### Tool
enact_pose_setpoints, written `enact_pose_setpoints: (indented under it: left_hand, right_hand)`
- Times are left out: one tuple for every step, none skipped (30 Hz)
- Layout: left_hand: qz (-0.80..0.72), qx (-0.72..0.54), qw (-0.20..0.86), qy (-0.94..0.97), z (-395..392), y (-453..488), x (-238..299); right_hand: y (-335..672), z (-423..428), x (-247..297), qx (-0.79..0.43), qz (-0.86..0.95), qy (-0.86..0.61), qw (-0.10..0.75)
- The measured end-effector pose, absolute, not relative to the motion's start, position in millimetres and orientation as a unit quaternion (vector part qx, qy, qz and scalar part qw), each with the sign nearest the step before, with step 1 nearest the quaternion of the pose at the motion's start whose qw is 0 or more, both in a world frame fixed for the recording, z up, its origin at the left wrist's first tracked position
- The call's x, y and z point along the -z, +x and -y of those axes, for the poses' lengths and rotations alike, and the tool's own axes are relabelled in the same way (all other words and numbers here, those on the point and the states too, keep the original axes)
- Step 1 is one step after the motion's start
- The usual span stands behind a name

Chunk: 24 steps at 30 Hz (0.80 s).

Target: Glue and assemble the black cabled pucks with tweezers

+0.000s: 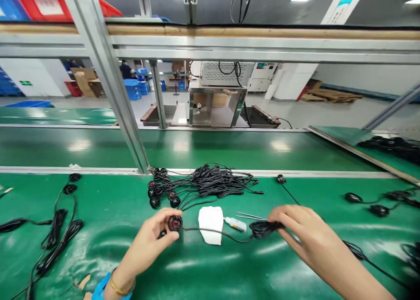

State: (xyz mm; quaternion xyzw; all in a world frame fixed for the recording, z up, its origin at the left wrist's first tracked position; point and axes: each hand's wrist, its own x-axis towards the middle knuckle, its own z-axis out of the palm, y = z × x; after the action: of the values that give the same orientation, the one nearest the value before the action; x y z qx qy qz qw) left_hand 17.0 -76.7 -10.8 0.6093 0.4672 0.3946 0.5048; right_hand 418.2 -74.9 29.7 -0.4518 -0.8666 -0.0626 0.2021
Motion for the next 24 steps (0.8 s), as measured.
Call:
enact_pose_setpoints:
  left_hand:
    - [-0.454, -0.369, 0.518, 0.624, 79.9, 25.3, 12.4]
    - [-0.440, -0.347, 0.526, 0.640, 83.1, 33.7, 14.4]
    - [-0.429, -0.329, 0.531, 0.653, 86.1, 42.0, 17.0]
    - [-0.423, -0.317, 0.535, 0.659, 89.0, 50.1, 20.2]
    - [-0.423, -0.309, 0.540, 0.659, 91.6, 57.5, 23.9]
    - [-0.428, -0.307, 0.547, 0.651, 93.8, 64.1, 28.0]
    - [-0.436, -0.307, 0.559, 0.635, 95.6, 69.8, 32.4]
    - [-0.443, -0.309, 0.577, 0.613, 96.9, 74.4, 36.7]
    - [-0.446, -0.311, 0.599, 0.588, 97.8, 78.0, 40.7]
    - [-0.446, -0.315, 0.620, 0.563, 98.4, 80.7, 44.2]
    - [-0.444, -0.321, 0.640, 0.539, 98.6, 82.5, 47.0]
    - [-0.439, -0.329, 0.656, 0.519, 98.4, 83.7, 49.2]
    - [-0.432, -0.338, 0.667, 0.504, 98.0, 84.4, 50.6]
    - [-0.424, -0.349, 0.675, 0.493, 97.5, 84.8, 51.3]
    - [-0.414, -0.362, 0.679, 0.486, 96.8, 85.0, 51.5]
    - [-0.405, -0.375, 0.681, 0.481, 96.1, 85.2, 51.2]
    - [-0.398, -0.387, 0.682, 0.477, 95.5, 85.2, 50.5]
    - [-0.393, -0.394, 0.682, 0.474, 94.9, 85.3, 49.6]
    - [-0.390, -0.398, 0.684, 0.470, 94.3, 85.3, 48.5]
    - [-0.388, -0.399, 0.689, 0.465, 93.8, 85.3, 47.3]
    - [-0.384, -0.398, 0.695, 0.460, 93.3, 85.1, 46.1]
    - [-0.381, -0.397, 0.700, 0.455, 92.9, 84.9, 45.0]
    - [-0.378, -0.397, 0.704, 0.451, 92.4, 84.5, 44.0]
    - [-0.374, -0.397, 0.707, 0.450, 91.9, 84.1, 43.2]
  right_hand:
    - [431.2, 83.8, -19.2, 0.035, 0.864, -0.471, 0.175]
    - [442.6, 91.2, -7.4, 0.009, 0.858, -0.492, 0.147]
    - [452.0, 97.0, 4.9, -0.014, 0.850, -0.512, 0.121]
    - [458.9, 101.4, 16.6, -0.038, 0.843, -0.528, 0.097]
    - [462.9, 104.3, 26.8, -0.063, 0.836, -0.540, 0.077]
    - [463.7, 106.0, 34.8, -0.086, 0.829, -0.549, 0.063]
    - [461.1, 106.6, 40.2, -0.107, 0.823, -0.555, 0.055]
    - [455.1, 106.3, 43.0, -0.126, 0.818, -0.558, 0.057]
    - [445.9, 105.3, 43.3, -0.142, 0.816, -0.557, 0.068]
    - [433.9, 103.8, 41.6, -0.157, 0.814, -0.552, 0.086]
    - [419.5, 101.8, 38.5, -0.172, 0.814, -0.544, 0.108]
    - [403.8, 99.6, 34.5, -0.191, 0.817, -0.529, 0.129]
    - [387.4, 97.2, 30.5, -0.214, 0.820, -0.511, 0.144]
    - [371.4, 94.7, 27.1, -0.237, 0.823, -0.493, 0.154]
    - [356.6, 92.3, 24.6, -0.259, 0.826, -0.474, 0.158]
    - [343.7, 90.1, 23.5, -0.277, 0.830, -0.457, 0.158]
    - [332.9, 88.2, 23.7, -0.292, 0.834, -0.442, 0.156]
    - [324.6, 86.8, 25.3, -0.302, 0.837, -0.429, 0.154]
    - [318.5, 85.9, 27.8, -0.306, 0.841, -0.419, 0.156]
    - [314.3, 85.5, 31.0, -0.305, 0.842, -0.413, 0.163]
    - [311.7, 85.7, 34.5, -0.301, 0.842, -0.411, 0.179]
    - [310.2, 86.3, 37.9, -0.295, 0.839, -0.410, 0.201]
    - [309.4, 87.1, 40.9, -0.285, 0.838, -0.406, 0.226]
    - [308.8, 88.2, 43.4, -0.273, 0.839, -0.399, 0.251]
